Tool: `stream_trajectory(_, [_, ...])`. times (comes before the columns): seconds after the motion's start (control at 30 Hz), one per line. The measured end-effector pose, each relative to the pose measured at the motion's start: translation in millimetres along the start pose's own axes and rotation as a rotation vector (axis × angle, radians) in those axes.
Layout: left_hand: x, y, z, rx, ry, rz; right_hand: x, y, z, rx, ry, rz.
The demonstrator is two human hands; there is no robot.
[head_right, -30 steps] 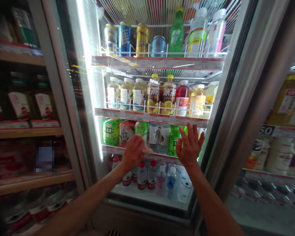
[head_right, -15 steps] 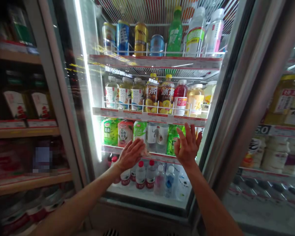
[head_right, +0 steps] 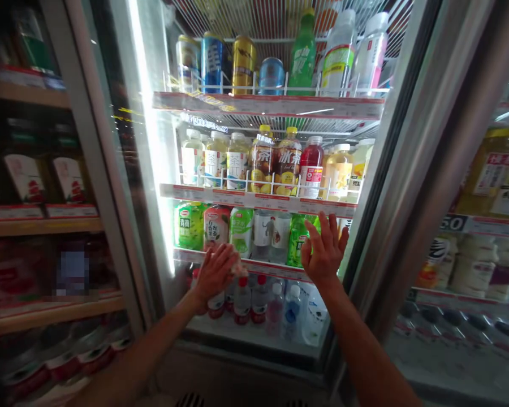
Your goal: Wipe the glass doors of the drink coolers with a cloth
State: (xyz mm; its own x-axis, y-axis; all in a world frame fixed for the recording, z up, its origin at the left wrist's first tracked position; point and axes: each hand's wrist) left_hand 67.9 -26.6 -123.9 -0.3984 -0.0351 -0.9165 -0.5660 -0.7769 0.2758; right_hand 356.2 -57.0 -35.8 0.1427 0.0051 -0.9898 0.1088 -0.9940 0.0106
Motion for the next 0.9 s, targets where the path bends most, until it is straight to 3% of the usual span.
stream_trajectory(0.13, [-23, 20.3, 50, -0.098, 0.374, -0.331, -1, 0, 1, 0.016, 0.007, -0.008])
stream_trajectory(0.23, [-51, 17.1, 51, -0.106, 0.442, -0.428, -2, -1, 2, 0.022, 0.014, -0.021])
stream_trajectory(0.27, [-60, 12.3, 43, -0.085, 0.388, -0.385, -2, -1, 2, 0.019, 0.018, -0.024])
stream_trajectory(0.37, [-81, 1.8, 26, 0.025, 0.033, -0.082, -3, 0, 1, 0.009, 0.023, -0.028])
stream_trajectory(0.43, [-90, 6.8, 34, 0.032, -0.031, -0.043, -2, 1, 1, 0.002, 0.024, -0.023])
stream_trajectory(0.47, [-95, 12.5, 43, 0.005, 0.040, -0.113, -2, 1, 0, -0.002, 0.021, -0.019])
stream_trajectory(0.53, [-104, 24.8, 64, -0.078, 0.299, -0.377, -2, 1, 0, -0.011, 0.013, -0.014])
stream_trajectory(0.6, [-113, 30.6, 72, -0.112, 0.411, -0.541, -2, 1, 1, -0.015, 0.004, -0.010])
stream_trajectory(0.67, [-122, 26.6, 60, -0.088, 0.325, -0.511, -3, 1, 1, -0.015, 0.006, -0.015])
stream_trajectory(0.8, [-137, 14.9, 33, 0.022, -0.081, -0.101, -3, 3, 0, -0.020, 0.017, -0.018])
stream_trajectory(0.83, [-140, 17.2, 38, 0.021, -0.092, -0.082, -3, 3, -1, -0.025, 0.020, -0.016])
stream_trajectory(0.9, [-146, 28.3, 60, -0.024, 0.052, -0.211, -3, 4, -1, -0.034, 0.031, -0.015])
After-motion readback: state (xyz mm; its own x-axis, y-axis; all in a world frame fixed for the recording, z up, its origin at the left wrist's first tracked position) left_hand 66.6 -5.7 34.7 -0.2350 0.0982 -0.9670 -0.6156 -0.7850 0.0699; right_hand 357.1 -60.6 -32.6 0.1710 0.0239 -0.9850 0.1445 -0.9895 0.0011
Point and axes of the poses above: each hand's wrist, its own x-axis away from the middle knuckle, its own y-axis out of the back of the hand, z = x × y, and after that the axes turned 7 degrees about x, right-handed
